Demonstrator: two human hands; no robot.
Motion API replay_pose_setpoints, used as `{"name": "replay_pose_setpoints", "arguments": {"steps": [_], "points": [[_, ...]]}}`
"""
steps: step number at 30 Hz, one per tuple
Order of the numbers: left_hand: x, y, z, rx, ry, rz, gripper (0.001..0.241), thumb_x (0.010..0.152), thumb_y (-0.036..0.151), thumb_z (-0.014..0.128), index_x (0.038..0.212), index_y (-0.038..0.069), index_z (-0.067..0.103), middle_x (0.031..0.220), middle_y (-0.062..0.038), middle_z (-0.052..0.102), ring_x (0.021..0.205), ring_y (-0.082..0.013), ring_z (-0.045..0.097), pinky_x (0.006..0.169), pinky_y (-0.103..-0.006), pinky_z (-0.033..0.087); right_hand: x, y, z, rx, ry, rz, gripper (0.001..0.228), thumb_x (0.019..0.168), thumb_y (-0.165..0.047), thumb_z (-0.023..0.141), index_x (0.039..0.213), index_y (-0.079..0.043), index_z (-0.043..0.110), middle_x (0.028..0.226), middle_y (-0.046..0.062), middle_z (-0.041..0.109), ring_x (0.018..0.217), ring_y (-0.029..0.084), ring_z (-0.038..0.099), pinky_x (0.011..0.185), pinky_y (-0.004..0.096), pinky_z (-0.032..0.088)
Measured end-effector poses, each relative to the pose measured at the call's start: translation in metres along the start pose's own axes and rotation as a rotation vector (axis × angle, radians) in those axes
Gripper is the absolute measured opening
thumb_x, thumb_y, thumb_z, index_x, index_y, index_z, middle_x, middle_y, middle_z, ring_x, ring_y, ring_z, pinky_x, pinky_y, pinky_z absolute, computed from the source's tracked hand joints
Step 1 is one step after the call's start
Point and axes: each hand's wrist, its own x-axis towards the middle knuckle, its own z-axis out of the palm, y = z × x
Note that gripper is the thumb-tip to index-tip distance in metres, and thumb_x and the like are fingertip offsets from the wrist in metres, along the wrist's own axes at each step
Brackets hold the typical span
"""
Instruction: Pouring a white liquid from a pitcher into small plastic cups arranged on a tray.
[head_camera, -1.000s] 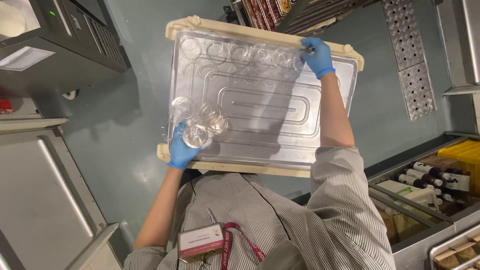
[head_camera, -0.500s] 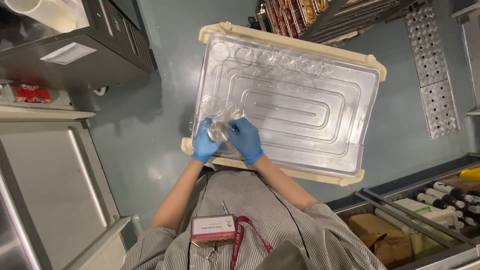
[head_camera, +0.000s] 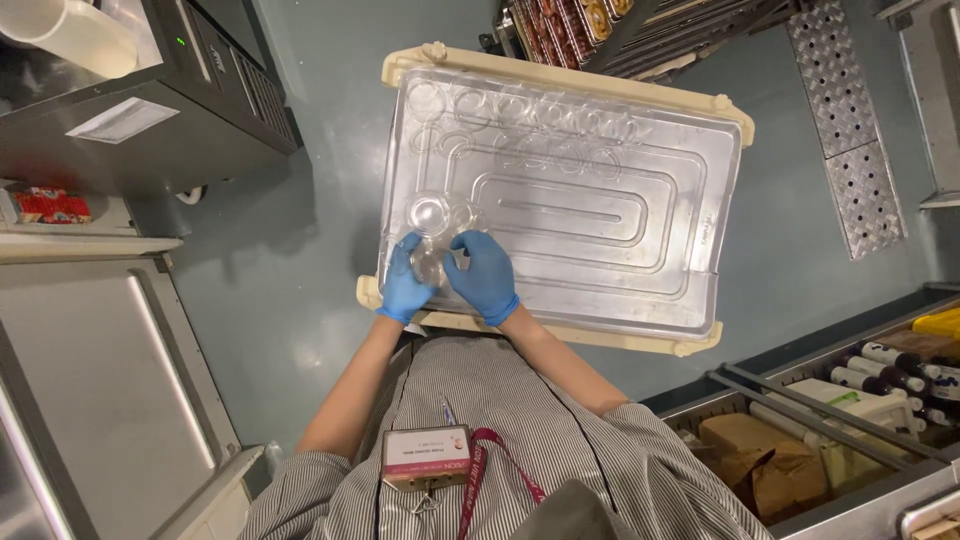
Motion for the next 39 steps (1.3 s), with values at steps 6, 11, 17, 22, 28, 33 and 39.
{"name": "replay_pose_setpoints", "arguments": {"steps": [6,11,17,22,28,33,39], "points": [[-0.003,0.005,-0.006,-0.130,-0.017,-0.043,0.090,0.064,0.010,0.085,0.145,0.000,0.045,0.141,-0.018,0.055,0.132,-0.0323,0.054,0.111,-0.0397,0.045,0.002,0.016,0.003,0.146,-0.090,0.103,0.017,0.086,-0.013,0.076,0.097,-0.004,0.067,0.085,0.012,0.068,0.068,0.023,0.069,0.066,0.033,0.058],[0.004,0.021,-0.011,-0.148,-0.021,-0.146,0.093,0.065,0.016,0.087,0.145,-0.001,0.043,0.136,-0.016,0.058,0.125,-0.0300,0.060,0.106,-0.0381,0.049,0.007,0.021,-0.007,0.226,-0.165,0.137,0.015,0.096,-0.012,0.070,0.108,-0.004,0.065,0.093,0.011,0.072,0.078,0.019,0.073,0.071,0.029,0.059],[0.009,0.043,-0.019,0.019,0.036,-0.059,0.086,0.065,0.019,0.091,0.138,-0.002,0.051,0.136,-0.020,0.061,0.126,-0.0330,0.061,0.107,-0.0392,0.049,0.027,0.089,-0.061,0.575,-0.137,0.236,0.030,0.092,0.000,0.068,0.122,-0.003,0.066,0.105,0.006,0.070,0.089,0.014,0.069,0.081,0.028,0.059],[0.009,0.046,-0.018,-0.025,0.028,-0.180,0.088,0.066,0.029,0.095,0.135,-0.003,0.052,0.130,-0.018,0.063,0.119,-0.0314,0.064,0.104,-0.0382,0.050,0.075,0.220,-0.215,0.347,0.262,0.251,0.028,0.086,0.011,0.081,0.111,-0.002,0.076,0.096,0.005,0.072,0.086,0.011,0.062,0.078,0.026,0.054],[0.011,0.050,-0.018,-0.042,0.065,-0.140,0.085,0.067,0.029,0.096,0.132,-0.004,0.054,0.129,-0.019,0.062,0.118,-0.0317,0.064,0.104,-0.0390,0.050,0.126,0.299,-0.289,-0.189,-0.394,0.171,0.022,0.085,0.000,0.080,0.106,-0.008,0.080,0.104,0.006,0.080,0.089,0.018,0.073,0.079,0.034,0.055],[0.011,0.047,-0.018,0.012,0.066,-0.090,0.086,0.065,0.029,0.098,0.131,-0.004,0.054,0.129,-0.020,0.061,0.120,-0.0332,0.062,0.106,-0.0406,0.049,0.164,0.337,-0.264,-0.277,-0.287,0.038,0.038,0.076,-0.007,0.084,0.112,-0.005,0.072,0.103,0.011,0.075,0.091,0.023,0.070,0.084,0.035,0.056],[0.011,0.052,-0.021,-0.005,0.033,-0.158,0.082,0.066,0.026,0.094,0.133,0.000,0.055,0.132,-0.019,0.062,0.122,-0.0328,0.063,0.106,-0.0394,0.050,0.186,0.451,-0.246,-0.444,-0.074,0.313,0.021,0.091,0.003,0.066,0.110,-0.004,0.072,0.093,0.014,0.073,0.087,0.026,0.068,0.081,0.037,0.054]]}}
